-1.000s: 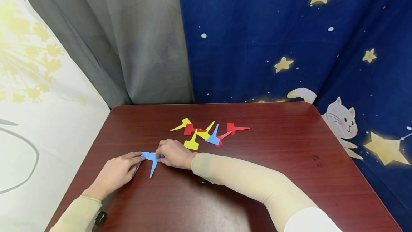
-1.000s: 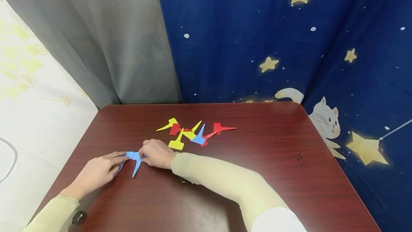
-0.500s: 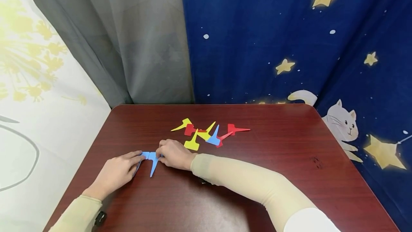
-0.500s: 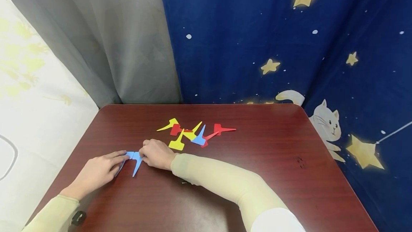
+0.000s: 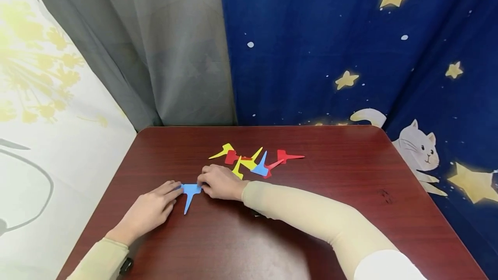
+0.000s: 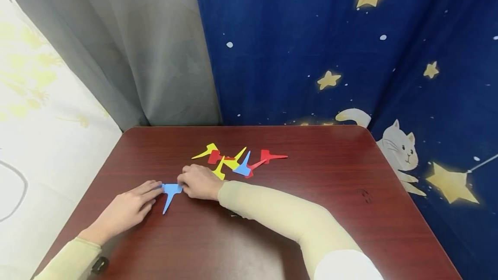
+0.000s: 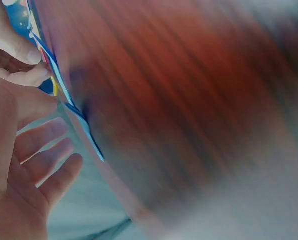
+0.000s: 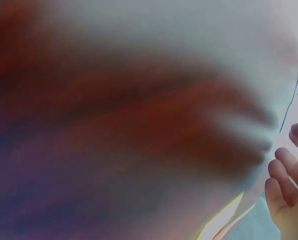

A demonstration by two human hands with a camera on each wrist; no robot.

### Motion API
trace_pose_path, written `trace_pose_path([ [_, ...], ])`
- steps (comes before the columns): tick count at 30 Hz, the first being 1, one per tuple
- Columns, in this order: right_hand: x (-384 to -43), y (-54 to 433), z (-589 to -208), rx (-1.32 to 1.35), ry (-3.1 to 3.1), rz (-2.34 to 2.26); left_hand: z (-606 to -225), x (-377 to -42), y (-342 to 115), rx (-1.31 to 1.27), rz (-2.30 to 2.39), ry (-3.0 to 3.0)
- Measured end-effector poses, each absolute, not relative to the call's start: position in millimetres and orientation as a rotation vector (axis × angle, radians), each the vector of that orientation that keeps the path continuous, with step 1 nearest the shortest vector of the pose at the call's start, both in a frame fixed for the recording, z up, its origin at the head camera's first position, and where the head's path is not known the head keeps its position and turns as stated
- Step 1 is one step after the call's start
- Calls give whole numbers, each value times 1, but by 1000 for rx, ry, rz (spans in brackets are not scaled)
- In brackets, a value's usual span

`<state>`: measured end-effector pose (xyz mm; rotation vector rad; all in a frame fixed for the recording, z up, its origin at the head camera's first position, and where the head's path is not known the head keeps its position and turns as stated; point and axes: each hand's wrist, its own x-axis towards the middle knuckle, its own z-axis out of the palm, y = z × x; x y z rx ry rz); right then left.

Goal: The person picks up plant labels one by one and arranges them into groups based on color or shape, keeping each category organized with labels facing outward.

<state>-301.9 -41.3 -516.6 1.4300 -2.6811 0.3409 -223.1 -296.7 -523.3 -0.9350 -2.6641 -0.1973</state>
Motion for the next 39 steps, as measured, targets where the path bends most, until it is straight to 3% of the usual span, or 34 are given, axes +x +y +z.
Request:
trace_pose_path([
  [25, -331, 78, -493, 1667, -2596, 54, -529, -219, -273, -1055, -188, -2710],
  [39, -354, 124, -474, 1534, -2789, -132, -530, -219, -271, -1047, -248, -2727],
])
